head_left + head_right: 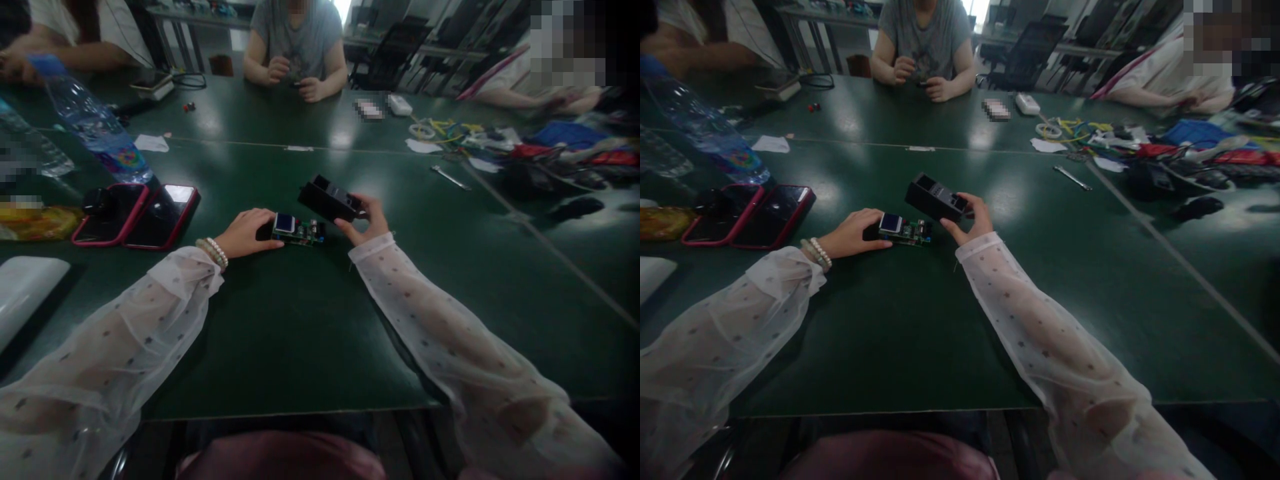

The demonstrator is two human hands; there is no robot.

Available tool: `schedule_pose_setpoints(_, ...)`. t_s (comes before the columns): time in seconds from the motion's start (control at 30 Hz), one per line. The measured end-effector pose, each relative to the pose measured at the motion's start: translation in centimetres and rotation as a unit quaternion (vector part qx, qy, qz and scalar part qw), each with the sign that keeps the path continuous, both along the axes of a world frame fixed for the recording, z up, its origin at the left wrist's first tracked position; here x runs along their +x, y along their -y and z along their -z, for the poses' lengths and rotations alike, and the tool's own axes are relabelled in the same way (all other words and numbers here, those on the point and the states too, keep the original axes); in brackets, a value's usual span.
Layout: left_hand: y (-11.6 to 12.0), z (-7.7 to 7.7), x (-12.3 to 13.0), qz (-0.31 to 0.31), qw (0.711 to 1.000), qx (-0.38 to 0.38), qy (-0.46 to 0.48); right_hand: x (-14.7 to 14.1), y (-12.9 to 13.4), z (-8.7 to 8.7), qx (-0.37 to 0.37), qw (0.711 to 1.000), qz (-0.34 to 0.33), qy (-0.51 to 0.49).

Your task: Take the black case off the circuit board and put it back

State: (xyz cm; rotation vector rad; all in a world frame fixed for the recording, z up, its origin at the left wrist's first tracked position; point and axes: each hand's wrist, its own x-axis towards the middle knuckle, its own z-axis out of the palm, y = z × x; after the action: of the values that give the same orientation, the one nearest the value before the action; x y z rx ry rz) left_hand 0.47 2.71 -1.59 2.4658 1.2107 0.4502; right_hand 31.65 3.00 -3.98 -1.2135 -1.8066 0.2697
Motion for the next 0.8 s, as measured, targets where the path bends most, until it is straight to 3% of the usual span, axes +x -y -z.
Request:
schedule_pose_setpoints(0.27,0.0,0.1,0.0,-0.003,1.0,0.001,0.001,-2.5,2.7,-1.5,0.003,0.994,-0.108,0.005)
schedule_pose_setpoints(0.5,-0.1,0.3,0.0,-0.001,1.0,0.011,0.018,-2.3,2.5,-0.9,-0.037,0.993,-0.109,0.033)
schedule_pose_setpoints(0.8,0.2,0.2,0.2,-0.032,0.999,-0.006,0.015,-2.4,2.1,-0.2,-0.021,0.988,-0.116,0.101)
